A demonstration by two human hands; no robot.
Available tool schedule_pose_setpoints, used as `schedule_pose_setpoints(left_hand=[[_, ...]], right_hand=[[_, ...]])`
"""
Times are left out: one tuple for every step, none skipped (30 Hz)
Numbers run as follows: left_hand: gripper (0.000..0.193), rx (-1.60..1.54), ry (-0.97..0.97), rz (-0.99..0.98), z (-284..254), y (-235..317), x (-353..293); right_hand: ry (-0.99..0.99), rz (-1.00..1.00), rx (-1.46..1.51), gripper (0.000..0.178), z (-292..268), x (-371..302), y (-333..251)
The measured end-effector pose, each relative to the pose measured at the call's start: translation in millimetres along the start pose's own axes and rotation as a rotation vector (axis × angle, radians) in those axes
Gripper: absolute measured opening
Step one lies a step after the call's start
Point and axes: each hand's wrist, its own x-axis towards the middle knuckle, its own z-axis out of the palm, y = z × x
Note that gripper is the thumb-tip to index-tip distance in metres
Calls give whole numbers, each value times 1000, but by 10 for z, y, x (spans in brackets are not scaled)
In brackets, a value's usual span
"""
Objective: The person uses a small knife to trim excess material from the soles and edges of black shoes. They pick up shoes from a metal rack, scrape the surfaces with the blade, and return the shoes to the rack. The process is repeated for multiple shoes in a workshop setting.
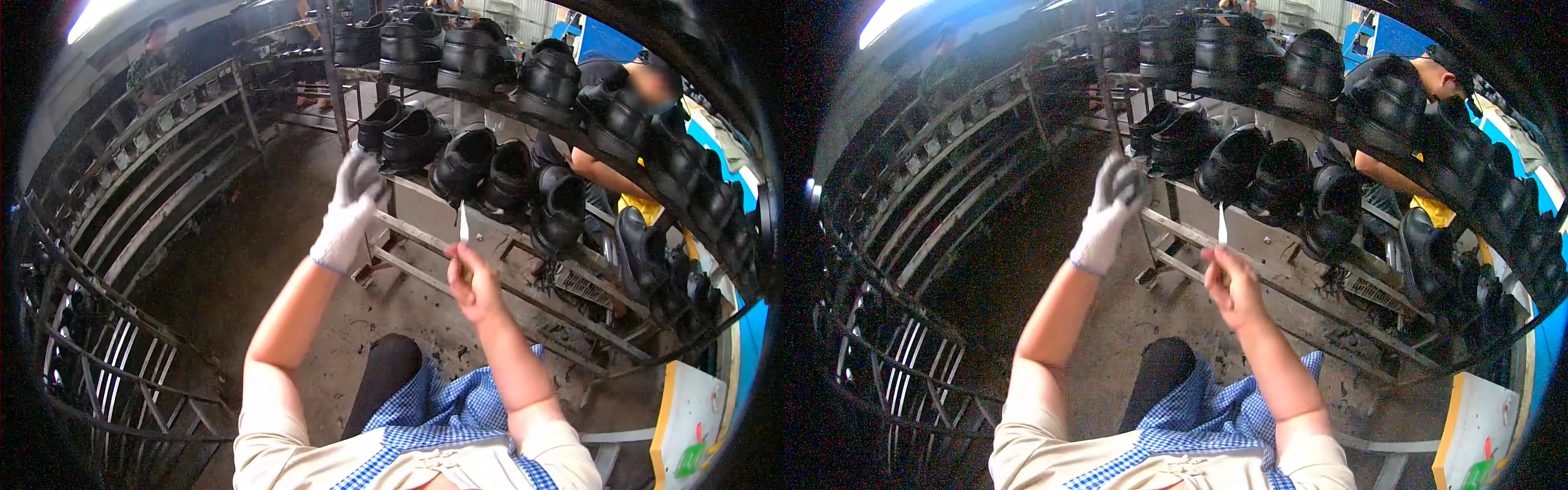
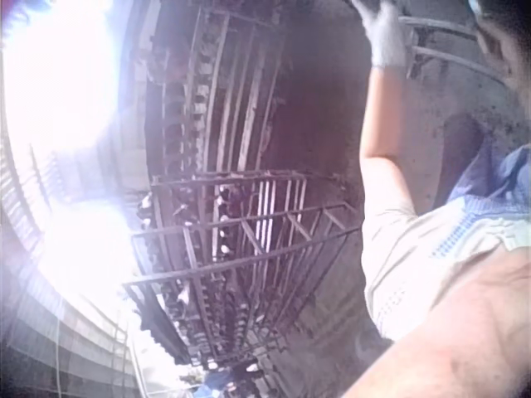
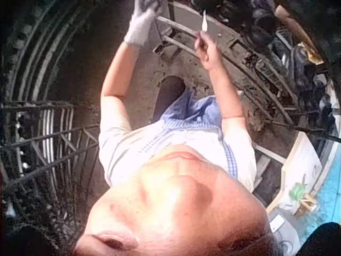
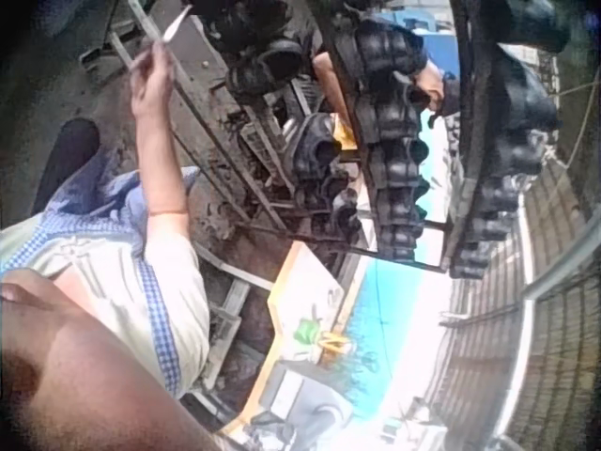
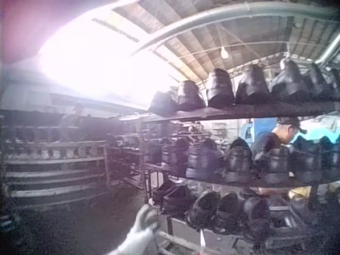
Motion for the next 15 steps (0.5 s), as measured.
schedule_pose_setpoints(left_hand=[[63, -1, 51, 20, 85, 79, 224], [64, -10, 98, 42, 162, 118, 470], [79, 156, 71, 162, 85, 96, 758], [89, 247, 87, 194, 127, 136, 1020], [100, 336, 107, 224, 165, 169, 1284], [103, 354, 171, 167, 322, 283, 1479], [109, 431, 287, 199, 407, 328, 1642], [106, 488, 323, 276, 476, 331, 1729], [103, 551, 363, 350, 562, 348, 1806], [96, 599, 373, 414, 595, 368, 1833], [87, 606, 344, 398, 591, 422, 1853], [78, 613, 313, 375, 603, 483, 1833], [69, 623, 281, 344, 652, 560, 1755], [50, 623, 376, 347, 683, 624, 1608], [49, 567, 443, 358, 731, 687, 1447]], right_hand=[[33, 47, -25, 28, -86, -103, 105], [71, 89, -56, 26, -179, -197, 184], [50, 120, -75, 26, -254, -267, 267], [39, 146, -96, 26, -371, -305, 357], [33, 173, -119, 26, -494, -351, 451], [57, 186, -69, 27, -642, -390, 540], [67, 195, -23, 28, -761, -392, 606], [76, 204, 23, 29, -862, -413, 654], [71, 208, 65, 30, -913, -459, 677], [63, 200, 73, 30, -953, -471, 685], [52, 193, 81, 30, -984, -470, 693], [48, 189, 92, 30, -1012, -493, 692], [16, 183, 91, 30, -974, -535, 624], [10, 164, 61, 31, -969, -544, 620], [11, 140, 31, 31, -977, -562, 616]])
